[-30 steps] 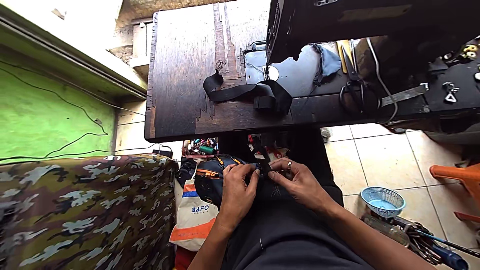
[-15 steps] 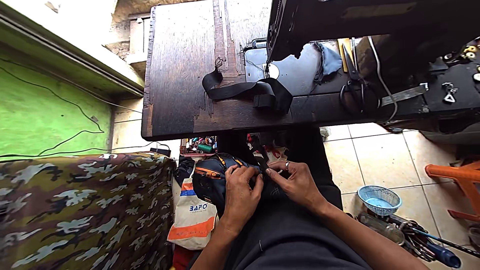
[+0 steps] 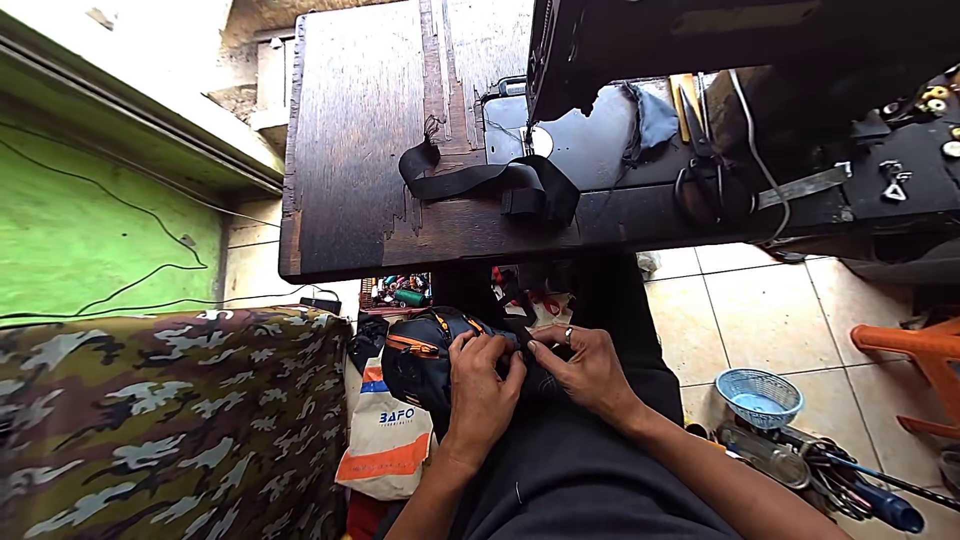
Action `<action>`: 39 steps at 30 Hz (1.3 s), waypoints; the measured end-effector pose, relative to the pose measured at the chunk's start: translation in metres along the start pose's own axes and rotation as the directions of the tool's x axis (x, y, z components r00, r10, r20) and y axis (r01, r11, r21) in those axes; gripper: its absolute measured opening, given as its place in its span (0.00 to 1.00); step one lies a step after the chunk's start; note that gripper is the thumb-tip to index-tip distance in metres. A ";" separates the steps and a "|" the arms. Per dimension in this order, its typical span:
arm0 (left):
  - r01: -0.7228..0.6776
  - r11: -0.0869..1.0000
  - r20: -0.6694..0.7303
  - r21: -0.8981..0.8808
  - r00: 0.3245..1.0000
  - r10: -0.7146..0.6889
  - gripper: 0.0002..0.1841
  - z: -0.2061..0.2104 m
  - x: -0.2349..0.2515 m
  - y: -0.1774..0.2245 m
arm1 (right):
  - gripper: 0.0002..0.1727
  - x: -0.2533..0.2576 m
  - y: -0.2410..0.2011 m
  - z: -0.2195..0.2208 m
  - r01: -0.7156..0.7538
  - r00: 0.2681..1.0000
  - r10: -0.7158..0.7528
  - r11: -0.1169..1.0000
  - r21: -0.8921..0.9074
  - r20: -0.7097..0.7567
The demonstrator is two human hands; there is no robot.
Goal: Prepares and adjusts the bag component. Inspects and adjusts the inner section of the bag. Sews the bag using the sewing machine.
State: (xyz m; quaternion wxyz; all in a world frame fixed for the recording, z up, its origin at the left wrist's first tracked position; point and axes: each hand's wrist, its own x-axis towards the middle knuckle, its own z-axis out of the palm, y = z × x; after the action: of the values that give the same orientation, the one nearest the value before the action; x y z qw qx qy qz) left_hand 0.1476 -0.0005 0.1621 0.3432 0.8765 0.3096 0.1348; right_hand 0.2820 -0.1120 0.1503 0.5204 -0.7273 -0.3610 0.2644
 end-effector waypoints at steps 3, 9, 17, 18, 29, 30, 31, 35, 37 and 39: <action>0.005 1.000 -0.022 -0.024 1.000 -0.006 0.08 0.002 0.000 0.000 | 0.08 0.000 0.001 0.001 0.052 0.999 -0.052 0.998 -0.019 -0.014; 0.009 0.999 -0.052 -0.054 0.999 -0.012 0.08 0.001 0.000 0.001 | 0.08 -0.001 -0.001 0.004 0.074 0.996 -0.076 0.996 -0.043 -0.049; 0.001 0.999 -0.094 -0.040 0.996 -0.005 0.09 0.003 0.000 0.002 | 0.08 0.000 0.000 0.005 0.104 0.993 -0.108 0.992 -0.074 -0.057; -0.004 0.999 -0.098 -0.042 0.995 0.000 0.09 0.003 0.000 0.002 | 0.08 0.000 0.000 0.005 0.108 0.992 -0.112 0.991 -0.079 -0.055; -0.121 0.992 -0.162 -0.022 0.980 0.116 0.09 0.008 -0.003 -0.005 | 0.08 0.004 0.003 0.006 0.112 0.991 -0.118 0.988 -0.102 -0.055; -0.131 0.991 -0.162 -0.025 0.979 0.125 0.09 0.008 -0.004 -0.005 | 0.08 0.004 0.004 0.005 0.098 0.993 -0.103 0.991 -0.089 -0.049; -0.137 0.990 -0.162 -0.045 0.978 0.128 0.09 0.008 -0.004 -0.007 | 0.08 0.005 0.004 0.004 0.076 0.996 -0.079 0.995 -0.070 -0.040; -0.071 0.955 -0.126 -0.289 0.991 0.035 0.08 0.002 -0.009 -0.013 | 0.07 0.005 -0.002 -0.001 -0.058 0.998 0.057 0.998 0.036 0.009; -0.010 0.926 -0.078 -0.378 0.997 -0.022 0.07 -0.003 -0.010 -0.013 | 0.07 0.006 -0.006 -0.005 -0.169 0.985 0.162 0.978 0.121 0.064; 0.038 0.925 -0.028 -0.378 0.998 -0.053 0.08 -0.007 -0.010 -0.011 | 0.07 0.008 -0.008 -0.008 -0.240 0.968 0.223 0.956 0.168 0.113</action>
State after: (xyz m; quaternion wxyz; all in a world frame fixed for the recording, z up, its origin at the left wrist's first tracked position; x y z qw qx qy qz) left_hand 0.1315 0.0032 0.1597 0.5022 0.7841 0.3046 0.2004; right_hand 0.2909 -0.1089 0.1599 0.5323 -0.7014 -0.2716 0.3885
